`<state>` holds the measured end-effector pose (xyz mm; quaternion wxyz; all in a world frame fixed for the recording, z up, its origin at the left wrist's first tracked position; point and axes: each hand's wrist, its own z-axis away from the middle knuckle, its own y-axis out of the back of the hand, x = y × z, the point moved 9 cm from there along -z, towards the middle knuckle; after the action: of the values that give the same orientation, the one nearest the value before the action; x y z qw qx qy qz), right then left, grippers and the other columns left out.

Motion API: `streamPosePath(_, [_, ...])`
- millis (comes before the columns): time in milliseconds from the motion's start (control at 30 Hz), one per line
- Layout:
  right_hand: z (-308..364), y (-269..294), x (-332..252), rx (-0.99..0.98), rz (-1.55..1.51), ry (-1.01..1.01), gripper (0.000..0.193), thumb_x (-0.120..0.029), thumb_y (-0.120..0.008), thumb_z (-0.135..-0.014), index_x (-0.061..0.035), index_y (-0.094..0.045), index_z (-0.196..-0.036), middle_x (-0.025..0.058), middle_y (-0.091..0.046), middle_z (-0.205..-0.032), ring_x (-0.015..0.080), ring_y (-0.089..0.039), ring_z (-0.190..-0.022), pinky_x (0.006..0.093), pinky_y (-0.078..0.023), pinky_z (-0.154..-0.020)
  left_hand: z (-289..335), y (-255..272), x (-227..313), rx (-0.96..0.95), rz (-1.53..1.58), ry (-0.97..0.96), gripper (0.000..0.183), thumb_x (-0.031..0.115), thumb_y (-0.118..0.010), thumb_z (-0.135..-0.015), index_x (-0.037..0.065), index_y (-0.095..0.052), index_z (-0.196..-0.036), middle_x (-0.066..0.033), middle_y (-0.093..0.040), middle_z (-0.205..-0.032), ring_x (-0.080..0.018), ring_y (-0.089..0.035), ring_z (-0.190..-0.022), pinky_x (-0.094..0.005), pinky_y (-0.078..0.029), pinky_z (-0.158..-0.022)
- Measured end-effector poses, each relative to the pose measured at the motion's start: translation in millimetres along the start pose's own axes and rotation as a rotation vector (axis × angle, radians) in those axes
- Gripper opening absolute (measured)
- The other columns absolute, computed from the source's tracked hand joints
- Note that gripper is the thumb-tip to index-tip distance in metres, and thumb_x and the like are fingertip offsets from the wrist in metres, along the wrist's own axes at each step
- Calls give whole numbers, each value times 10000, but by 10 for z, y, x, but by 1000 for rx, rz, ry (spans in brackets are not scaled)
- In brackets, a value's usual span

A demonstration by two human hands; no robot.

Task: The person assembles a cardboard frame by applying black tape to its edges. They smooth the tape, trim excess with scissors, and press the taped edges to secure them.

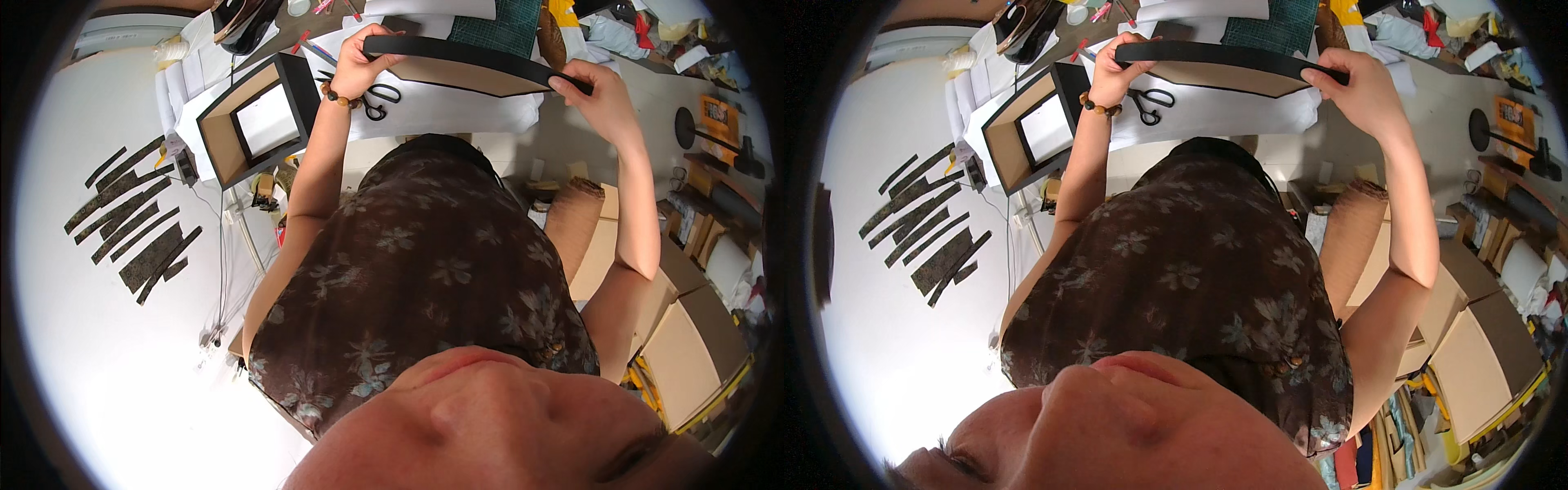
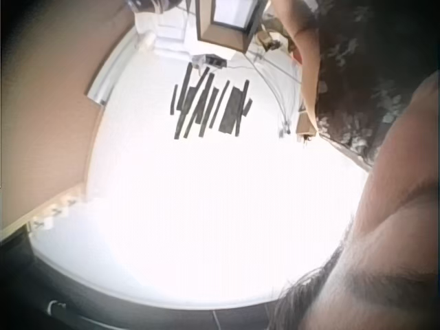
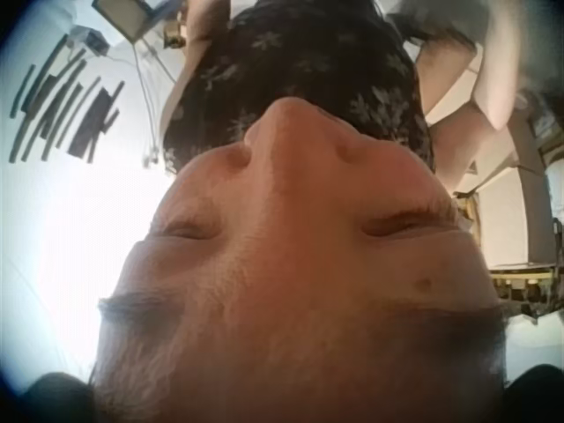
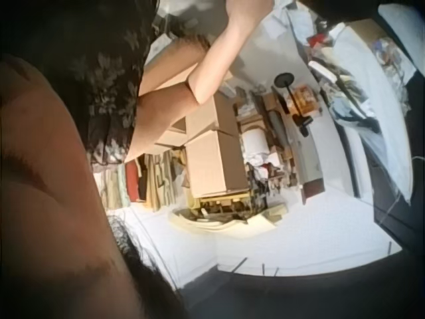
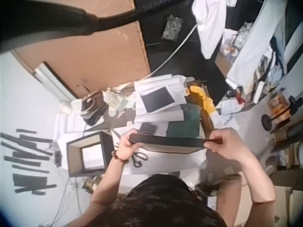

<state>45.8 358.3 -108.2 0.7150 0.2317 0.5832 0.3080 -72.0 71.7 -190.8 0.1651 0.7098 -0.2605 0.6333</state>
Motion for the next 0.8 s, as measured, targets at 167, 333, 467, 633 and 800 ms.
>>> streamPosePath(167, [-12, -134, 140, -90, -225, -35, 243, -200, -656, -885, -8, -578, -759, 21, -605, -643, 87, -532, -587, 250, -433, -576, -6, -37, 58, -63, -65, -60, 183, -104, -687, -775, 23, -580, -853, -9, -609, -837, -100, -584, -847, -305, -448, -965])
streamPosePath(333, [-63, -196, 61, -338, -245, 17, 179, -170, -641, -893, -3, -592, -850, 28, -621, -684, 98, -584, -649, 254, -465, -628, -4, -49, 59, -82, -73, -42, 203, -114, -691, -752, 26, -573, -840, -24, -599, -818, -115, -580, -823, -360, -415, -1040])
streamPosePath(467, [-95, -160, -104, -390, -67, 41, 207, -193, -611, -920, 1, -590, -854, 25, -606, -666, 106, -592, -661, 264, -465, -630, 10, -35, 37, -100, -80, -34, 206, -108, -696, -754, 24, -566, -844, -25, -601, -838, -123, -589, -866, -356, -428, -1023])
streamPosePath(633, [-103, -85, -193, -50, 113, 284, 360, -275, -573, -953, -2, -545, -719, 9, -513, -590, 88, -522, -595, 252, -426, -569, 10, -23, 27, -81, -79, -2, 209, -102, -697, -760, 24, -548, -834, -26, -598, -850, -126, -591, -893, -356, -432, -1019])
streamPosePath(800, [-60, -309, 9, -343, -303, -79, 417, -321, -564, -956, -14, -542, -676, 3, -473, -554, 64, -461, -531, 237, -372, -497, -10, -19, 40, -100, -69, -67, 218, -101, -696, -757, 29, -534, -821, -19, -590, -805, -105, -569, -811, -386, -407, -1051])
